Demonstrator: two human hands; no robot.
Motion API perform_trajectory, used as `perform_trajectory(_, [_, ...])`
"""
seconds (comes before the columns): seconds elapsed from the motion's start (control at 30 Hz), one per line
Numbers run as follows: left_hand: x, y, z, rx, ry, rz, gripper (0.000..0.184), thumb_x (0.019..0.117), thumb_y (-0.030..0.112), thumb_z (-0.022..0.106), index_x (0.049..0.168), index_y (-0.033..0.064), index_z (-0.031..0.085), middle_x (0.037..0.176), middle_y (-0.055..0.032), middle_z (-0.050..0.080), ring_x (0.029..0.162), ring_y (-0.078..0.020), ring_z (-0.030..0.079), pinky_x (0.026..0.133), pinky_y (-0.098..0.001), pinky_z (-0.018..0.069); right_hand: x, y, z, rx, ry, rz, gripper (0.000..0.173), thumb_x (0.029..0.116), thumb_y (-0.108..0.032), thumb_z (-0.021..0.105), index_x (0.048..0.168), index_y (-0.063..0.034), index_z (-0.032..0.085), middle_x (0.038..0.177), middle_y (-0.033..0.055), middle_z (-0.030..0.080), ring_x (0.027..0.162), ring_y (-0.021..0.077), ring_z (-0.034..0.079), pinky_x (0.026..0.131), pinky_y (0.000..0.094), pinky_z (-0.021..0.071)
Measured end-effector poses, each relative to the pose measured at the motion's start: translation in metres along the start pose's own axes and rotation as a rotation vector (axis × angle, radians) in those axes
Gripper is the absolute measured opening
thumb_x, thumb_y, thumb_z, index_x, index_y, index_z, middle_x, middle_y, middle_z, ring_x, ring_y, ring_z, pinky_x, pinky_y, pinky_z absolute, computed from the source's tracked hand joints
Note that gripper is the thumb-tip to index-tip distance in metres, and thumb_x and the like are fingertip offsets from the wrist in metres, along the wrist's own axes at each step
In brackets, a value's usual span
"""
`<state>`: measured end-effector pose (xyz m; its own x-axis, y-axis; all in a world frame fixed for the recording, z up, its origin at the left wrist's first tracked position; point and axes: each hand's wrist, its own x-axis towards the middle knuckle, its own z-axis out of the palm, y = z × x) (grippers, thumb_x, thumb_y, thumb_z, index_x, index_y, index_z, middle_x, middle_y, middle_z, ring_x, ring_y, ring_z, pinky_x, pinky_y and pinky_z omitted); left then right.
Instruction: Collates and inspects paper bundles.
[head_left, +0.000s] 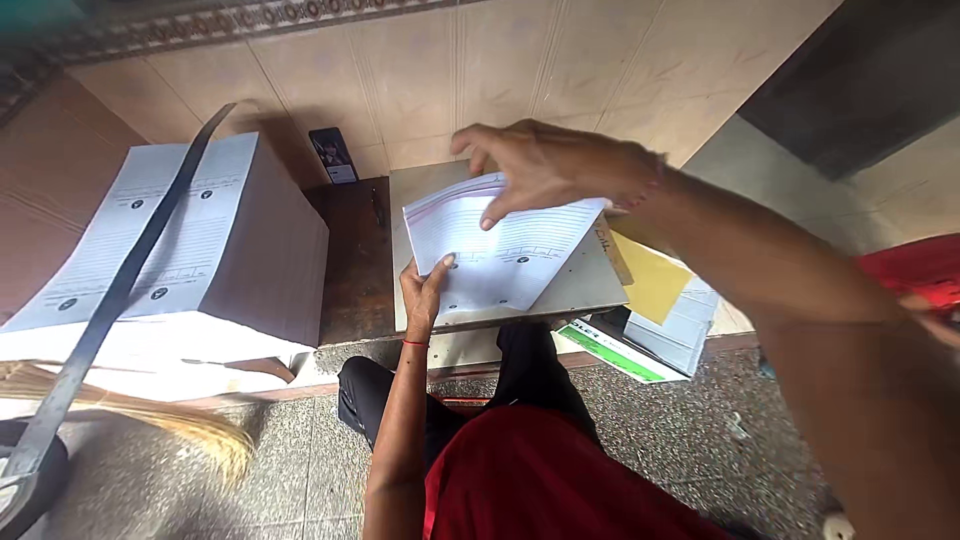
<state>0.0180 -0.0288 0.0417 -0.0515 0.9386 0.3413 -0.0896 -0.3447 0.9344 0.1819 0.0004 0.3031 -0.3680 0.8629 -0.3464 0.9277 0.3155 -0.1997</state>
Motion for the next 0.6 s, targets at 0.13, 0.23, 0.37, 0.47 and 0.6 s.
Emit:
perform_trajectory(0.13, [0.003, 0.000, 0.000, -0.029, -0.009, -0.022, 0.016, 0.0990, 0.019, 0.066, 0.109, 0.0075, 0.068, 0.087, 0.0032, 0.074, 0.074, -0.0023, 0.071, 0.072, -0.0233, 0.0609, 0.041, 0.017, 0.032, -0.148, 0.123, -0.270, 0.056, 0.0794, -0.022, 0.089, 0.120, 0.0034, 0.060, 0.099, 0.0210, 0.064, 0.095, 0.0390, 0.063, 0.082, 0.0561, 0.0503])
perform_trajectory(0.23, [-0.006, -0.002, -0.006, 0.047, -0.011, -0.044, 0.039, 0.0987, 0.024, 0.067, 0.134, 0.0103, 0.058, 0.111, -0.0014, 0.072, 0.092, -0.0056, 0.071, 0.083, -0.0269, 0.0594, 0.037, 0.006, 0.041, -0.239, 0.114, -0.213, 0.028, 0.0862, -0.018, 0.081, 0.091, 0.0022, 0.062, 0.088, 0.0180, 0.061, 0.090, 0.0368, 0.062, 0.077, 0.0539, 0.0480])
perform_trajectory(0.37, [-0.029, -0.042, -0.033, 0.132, 0.086, -0.081, 0.091, 0.0922, 0.029, 0.072, 0.164, 0.0139, 0.017, 0.165, -0.0103, 0.031, 0.149, -0.0266, 0.036, 0.117, -0.0469, 0.0374, 0.014, 0.009, 0.039, -0.188, 0.207, -0.171, 0.023, 0.0868, -0.017, 0.080, 0.090, 0.0002, 0.064, 0.084, 0.0167, 0.062, 0.086, 0.0357, 0.063, 0.075, 0.0537, 0.0471])
perform_trajectory(0.47, [-0.049, -0.073, -0.034, -0.057, 0.225, -0.262, 0.104, 0.0879, 0.030, 0.074, 0.164, 0.0150, 0.005, 0.166, -0.0134, 0.027, 0.148, -0.0257, 0.035, 0.115, -0.0455, 0.0383, -0.012, 0.023, 0.022, -0.040, 0.325, -0.166, 0.024, 0.0838, -0.017, 0.083, 0.093, -0.0005, 0.068, 0.084, 0.0165, 0.064, 0.083, 0.0339, 0.063, 0.073, 0.0549, 0.0479])
perform_trajectory(0.6, [-0.052, -0.055, -0.014, -0.328, 0.192, -0.327, 0.079, 0.0938, 0.040, 0.068, 0.154, 0.0108, 0.025, 0.141, -0.0054, 0.053, 0.122, -0.0116, 0.056, 0.104, -0.0341, 0.0493, -0.040, 0.044, 0.011, 0.224, 0.467, -0.108, 0.028, 0.0794, -0.018, 0.083, 0.100, -0.0065, 0.068, 0.083, 0.0029, 0.065, 0.072, 0.0090, 0.062, 0.068, 0.0341, 0.0527])
